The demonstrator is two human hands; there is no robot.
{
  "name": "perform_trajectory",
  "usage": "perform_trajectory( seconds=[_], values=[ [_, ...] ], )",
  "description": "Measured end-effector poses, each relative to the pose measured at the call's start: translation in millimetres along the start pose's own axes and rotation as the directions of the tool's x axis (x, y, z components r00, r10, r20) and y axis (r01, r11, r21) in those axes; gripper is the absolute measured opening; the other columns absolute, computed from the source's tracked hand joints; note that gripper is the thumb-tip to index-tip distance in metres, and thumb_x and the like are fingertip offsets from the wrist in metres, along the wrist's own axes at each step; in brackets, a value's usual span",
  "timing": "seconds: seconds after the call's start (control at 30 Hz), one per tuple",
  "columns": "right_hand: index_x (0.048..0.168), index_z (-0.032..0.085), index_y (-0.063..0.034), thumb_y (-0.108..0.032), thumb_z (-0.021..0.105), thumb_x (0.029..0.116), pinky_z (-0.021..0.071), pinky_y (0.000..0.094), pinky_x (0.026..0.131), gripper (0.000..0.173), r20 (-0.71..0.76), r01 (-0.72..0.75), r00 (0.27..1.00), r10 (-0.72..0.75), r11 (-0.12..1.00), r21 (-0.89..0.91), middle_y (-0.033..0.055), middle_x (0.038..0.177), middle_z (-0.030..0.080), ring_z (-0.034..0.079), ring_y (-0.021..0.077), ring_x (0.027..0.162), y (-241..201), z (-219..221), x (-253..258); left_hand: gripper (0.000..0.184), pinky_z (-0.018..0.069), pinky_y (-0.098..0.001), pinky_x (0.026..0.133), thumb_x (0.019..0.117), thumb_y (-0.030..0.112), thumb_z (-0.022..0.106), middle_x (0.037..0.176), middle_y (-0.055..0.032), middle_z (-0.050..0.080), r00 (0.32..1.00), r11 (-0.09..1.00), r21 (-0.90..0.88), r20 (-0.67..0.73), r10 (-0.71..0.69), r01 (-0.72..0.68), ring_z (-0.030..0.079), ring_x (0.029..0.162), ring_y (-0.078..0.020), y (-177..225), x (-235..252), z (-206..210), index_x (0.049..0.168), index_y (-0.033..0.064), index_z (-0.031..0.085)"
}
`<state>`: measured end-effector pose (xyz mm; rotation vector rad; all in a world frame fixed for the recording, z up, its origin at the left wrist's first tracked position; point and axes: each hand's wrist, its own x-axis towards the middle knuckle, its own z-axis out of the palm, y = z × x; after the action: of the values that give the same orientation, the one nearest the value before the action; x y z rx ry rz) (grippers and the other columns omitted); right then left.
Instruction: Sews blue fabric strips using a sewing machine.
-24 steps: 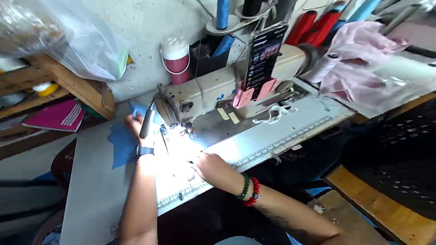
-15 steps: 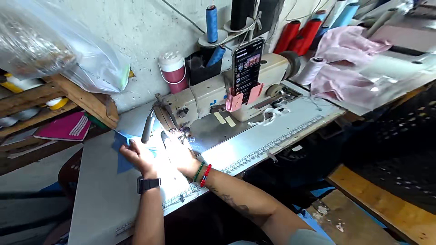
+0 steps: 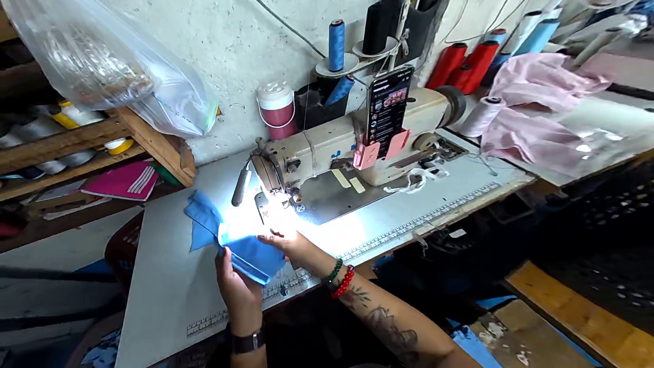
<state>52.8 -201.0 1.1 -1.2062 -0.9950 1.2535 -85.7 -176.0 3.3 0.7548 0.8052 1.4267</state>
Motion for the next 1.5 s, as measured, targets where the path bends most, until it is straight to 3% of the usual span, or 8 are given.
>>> perform_trajectory(
  seconds=[0.23,0.33,0.5,0.63,0.87,1.07,1.23,1.5],
  values=[
    [0.119,0.065,0.0025,-0.018,0.056,0.1049,0.0548,0.0237,0.081,0.027,0.052,0.39,0.919,-0.392,0.879,-0.275,0.0092,0.099,0.07,0.066,0.0069,0.087,-23.5,4.6,-31.1,0.067,0.0605,-0.0292,0.078,0.0875,0.011,0.064,0.124,-0.0048,0.06,0.981,0.952,0.295,0.192,0.026,-0.083,0.069,0.096,-0.0097,-6.3,-49.8,-57.1,0.143,0.0015,0.027],
    [0.118,0.067,-0.0032,-0.02,0.056,0.1044,0.0558,0.0395,0.074,0.025,0.356,0.506,0.862,-0.36,0.65,-0.568,0.0116,0.091,0.071,0.068,0.0199,0.08,-47.2,-9.8,-68.4,0.099,0.0506,-0.0261,0.099,0.0827,0.033,0.08,0.156,-0.008,0.039,0.854,0.75,0.463,0.45,0.26,-0.472,0.049,0.133,-0.0081,10.4,-57.3,-76.6,0.156,0.0036,0.021],
    [0.108,0.068,-0.0062,-0.013,0.063,0.0982,0.0562,0.0437,0.066,0.014,0.637,0.658,0.73,-0.246,0.503,-0.561,0.009,0.085,0.069,0.069,0.0238,0.076,-46.8,-21.8,-125.4,0.055,0.0091,-0.0611,0.123,0.0846,0.062,0.072,0.158,-0.0036,0.044,0.525,0.259,0.495,0.85,0.056,-0.829,0.024,0.155,-0.023,56.5,-75.2,-59.6,0.126,0.0258,0.065],
    [0.118,0.067,-0.0109,-0.011,0.067,0.095,0.0589,0.041,0.071,0.023,0.574,0.577,0.794,-0.202,0.549,-0.605,0.007,0.098,0.072,0.07,0.0202,0.082,-28.8,-44.4,-152.4,0.022,0.0228,-0.0568,0.115,0.0871,0.042,0.073,0.123,0.0112,0.07,0.3,0.431,0.404,0.909,-0.291,-0.807,0.046,0.14,-0.0115,48.9,-52.7,-63.8,0.083,0.0222,0.066],
    [0.125,0.066,-0.0124,-0.008,0.065,0.0961,0.0577,0.0414,0.083,0.029,0.409,0.342,0.911,-0.059,0.662,-0.667,0.0061,0.105,0.072,0.069,0.0187,0.092,-8.1,-68.0,-142.7,0.034,0.0537,-0.0201,0.077,0.0905,0.012,0.073,0.097,-0.0051,0.066,0.051,0.808,0.491,0.863,-0.503,-0.325,0.063,0.085,-0.0047,31.8,-17.0,-67.3,0.119,0.002,0.058],
    [0.118,0.07,-0.0124,-0.02,0.061,0.1022,0.056,0.0343,0.076,0.02,0.328,0.279,0.942,-0.065,0.692,-0.666,0.0034,0.095,0.071,0.066,0.0122,0.081,-4.6,-77.6,-120.2,0.022,0.0546,-0.0263,0.068,0.094,0.03,0.071,0.08,-0.001,0.069,0.326,0.499,0.55,0.821,-0.468,-0.67,0.064,0.073,-0.0056,37.4,3.4,-69.5,0.095,0.0086,0.074],
    [0.109,0.072,-0.0077,-0.017,0.058,0.0988,0.0564,0.0515,0.076,0.02,0.138,0.204,0.977,-0.163,0.513,-0.834,0.0123,0.091,0.072,0.07,0.0281,0.084,18.5,-84.2,-70.2,0.023,0.0446,-0.0657,0.092,0.0923,0.03,0.072,0.097,-0.0136,0.072,0.553,0.148,0.635,0.746,-0.372,-0.758,0.067,0.1,-0.0353,16.9,35.7,-56.3,0.099,0.0089,0.077],
    [0.114,0.073,-0.0084,-0.02,0.071,0.0953,0.0577,0.0509,0.068,0.022,0.045,0.202,0.908,-0.417,0.34,-0.918,0.0132,0.109,0.067,0.068,0.0292,0.086,13.1,-90.1,-65.5,0.018,0.0383,-0.0545,0.094,0.0913,0.028,0.073,0.114,-0.0021,0.07,0.54,0.117,0.549,0.835,-0.106,-0.827,0.059,0.113,-0.024,12.2,59.9,-57.4,0.105,0.0185,0.078]
  ],
)
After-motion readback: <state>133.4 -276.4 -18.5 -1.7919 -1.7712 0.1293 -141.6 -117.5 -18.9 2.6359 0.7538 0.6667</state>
